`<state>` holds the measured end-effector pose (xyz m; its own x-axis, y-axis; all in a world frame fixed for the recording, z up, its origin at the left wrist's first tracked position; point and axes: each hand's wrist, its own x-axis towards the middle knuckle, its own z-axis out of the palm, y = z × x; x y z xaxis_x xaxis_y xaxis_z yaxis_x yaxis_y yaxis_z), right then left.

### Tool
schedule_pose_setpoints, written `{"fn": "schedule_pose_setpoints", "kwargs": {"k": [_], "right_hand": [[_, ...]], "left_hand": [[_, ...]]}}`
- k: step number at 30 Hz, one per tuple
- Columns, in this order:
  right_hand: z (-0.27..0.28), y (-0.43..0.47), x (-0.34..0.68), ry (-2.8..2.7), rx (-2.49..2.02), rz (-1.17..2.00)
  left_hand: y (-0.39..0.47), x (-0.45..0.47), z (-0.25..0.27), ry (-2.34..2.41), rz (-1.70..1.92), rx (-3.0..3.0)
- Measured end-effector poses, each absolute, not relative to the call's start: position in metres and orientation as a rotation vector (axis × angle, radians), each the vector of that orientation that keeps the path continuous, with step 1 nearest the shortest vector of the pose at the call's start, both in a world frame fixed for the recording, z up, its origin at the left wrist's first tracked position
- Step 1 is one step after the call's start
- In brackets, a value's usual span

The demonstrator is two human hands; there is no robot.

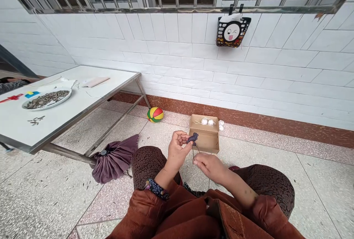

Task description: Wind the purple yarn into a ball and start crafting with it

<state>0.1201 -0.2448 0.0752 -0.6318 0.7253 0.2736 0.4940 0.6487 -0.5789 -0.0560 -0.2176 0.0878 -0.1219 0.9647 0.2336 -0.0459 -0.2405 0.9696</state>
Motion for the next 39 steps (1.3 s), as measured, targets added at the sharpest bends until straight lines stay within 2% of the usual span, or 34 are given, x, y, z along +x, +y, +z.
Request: {"fn": "schedule_pose_setpoints", "kwargs": {"k": [3,9,12,15,19,22,27,33,36,39], "right_hand": [[0.103,-0.253,0.120,-2.479,-0.800,0.549],[0.155,-0.213,0.129,-2.242,-0.919,0.387],[0.148,-0.187,0.132,-2.145,-0.966,0.362],[0.119,-0.177,0.132,-2.070,-1.094,0.372],[0.075,-0.198,0.126,-2.072,-1.185,0.515],[0.061,-0.224,0.122,-2.198,-1.153,0.529],[0.095,-0.247,0.126,-2.384,-0.958,0.462],[0.160,-0.219,0.143,-2.157,-0.976,0.353],[0.158,-0.198,0.150,-2.004,-1.076,0.399],[0.130,-0.195,0.147,-1.954,-1.178,0.483]], "left_hand": [[-0.213,-0.060,0.080,1.255,1.485,1.453],[-0.230,-0.055,0.088,1.148,1.309,1.764],[-0.242,-0.048,0.096,1.024,1.225,1.763],[-0.247,-0.046,0.102,0.956,1.245,1.614],[-0.238,-0.052,0.107,0.990,1.383,1.383],[-0.224,-0.057,0.108,1.032,1.485,1.299],[-0.202,-0.061,0.109,1.124,1.491,1.373],[-0.206,-0.057,0.123,1.059,1.314,1.617],[-0.220,-0.050,0.131,0.909,1.207,1.658],[-0.230,-0.040,0.130,0.825,1.223,1.476]]}}
